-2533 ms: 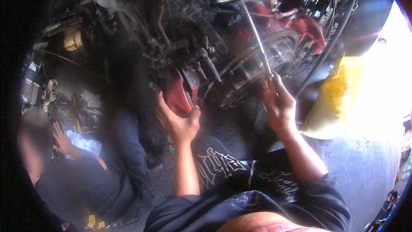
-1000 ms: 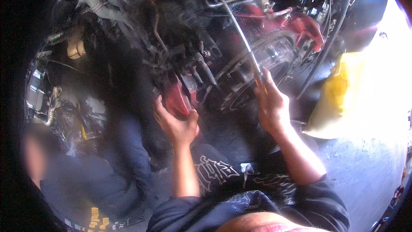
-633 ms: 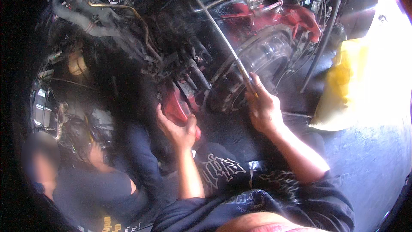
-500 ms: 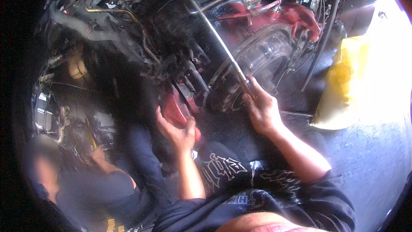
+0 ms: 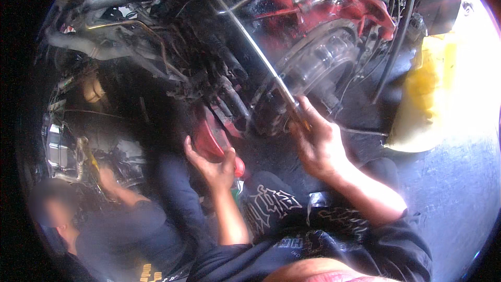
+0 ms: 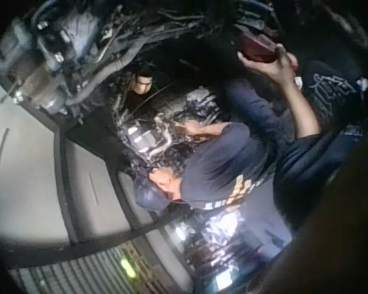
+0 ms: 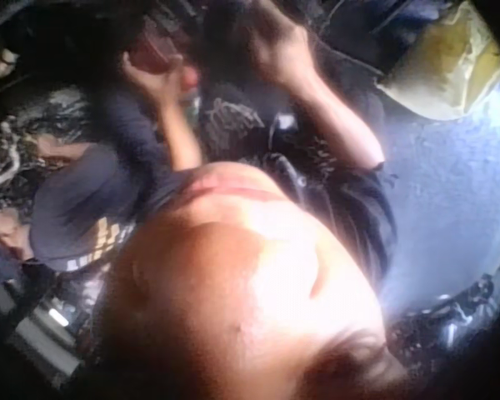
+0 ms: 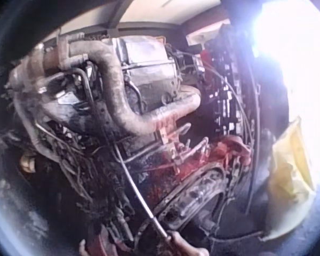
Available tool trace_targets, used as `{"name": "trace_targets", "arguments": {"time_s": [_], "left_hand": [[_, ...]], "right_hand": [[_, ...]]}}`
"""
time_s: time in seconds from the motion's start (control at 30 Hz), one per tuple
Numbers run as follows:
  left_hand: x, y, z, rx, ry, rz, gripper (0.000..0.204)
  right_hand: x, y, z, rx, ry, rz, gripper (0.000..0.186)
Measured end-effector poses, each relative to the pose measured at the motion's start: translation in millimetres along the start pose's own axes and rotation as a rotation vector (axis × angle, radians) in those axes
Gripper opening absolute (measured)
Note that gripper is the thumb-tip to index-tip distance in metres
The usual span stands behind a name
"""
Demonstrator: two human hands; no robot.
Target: The person uses a long metal tool to manipulate components within a truck engine bay while another person assists on the left.
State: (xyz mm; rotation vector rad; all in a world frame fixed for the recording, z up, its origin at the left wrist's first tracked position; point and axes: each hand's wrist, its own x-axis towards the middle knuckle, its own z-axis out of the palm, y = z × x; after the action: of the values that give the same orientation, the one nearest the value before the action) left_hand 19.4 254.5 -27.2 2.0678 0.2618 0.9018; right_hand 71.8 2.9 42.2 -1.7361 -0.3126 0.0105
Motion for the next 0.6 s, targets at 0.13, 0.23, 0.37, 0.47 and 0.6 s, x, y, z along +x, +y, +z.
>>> {"name": "trace_targets", "arguments": {"time_s": [0.13, 0.23, 0.37, 0.47, 0.6], "left_hand": [[-2, -3, 0, -0.010, 0.009, -0.037, 0.101], [-1, -4, 0, 0.032, -0.001, -0.003, 0.097], [1, -2, -1, 0.016, -0.015, -0.015, 0.096], [2, -2, 0, 0.038, 0.002, 0.037, 0.095], [3, 2, 4, 0.113, 0.036, 0.030, 0.096]], "right_hand": [[0, 7, -4, -0.298, 0.102, -0.053, 0.048], [5, 6, -12, -0.423, 0.191, -0.060, 0.047], [8, -1, -22, 0.023, 0.013, 0.113, 0.049], [0, -2, -25, 0.197, -0.035, 0.144, 0.051], [-6, 7, -20, -0.003, 0.063, 0.103, 0.050]]}}
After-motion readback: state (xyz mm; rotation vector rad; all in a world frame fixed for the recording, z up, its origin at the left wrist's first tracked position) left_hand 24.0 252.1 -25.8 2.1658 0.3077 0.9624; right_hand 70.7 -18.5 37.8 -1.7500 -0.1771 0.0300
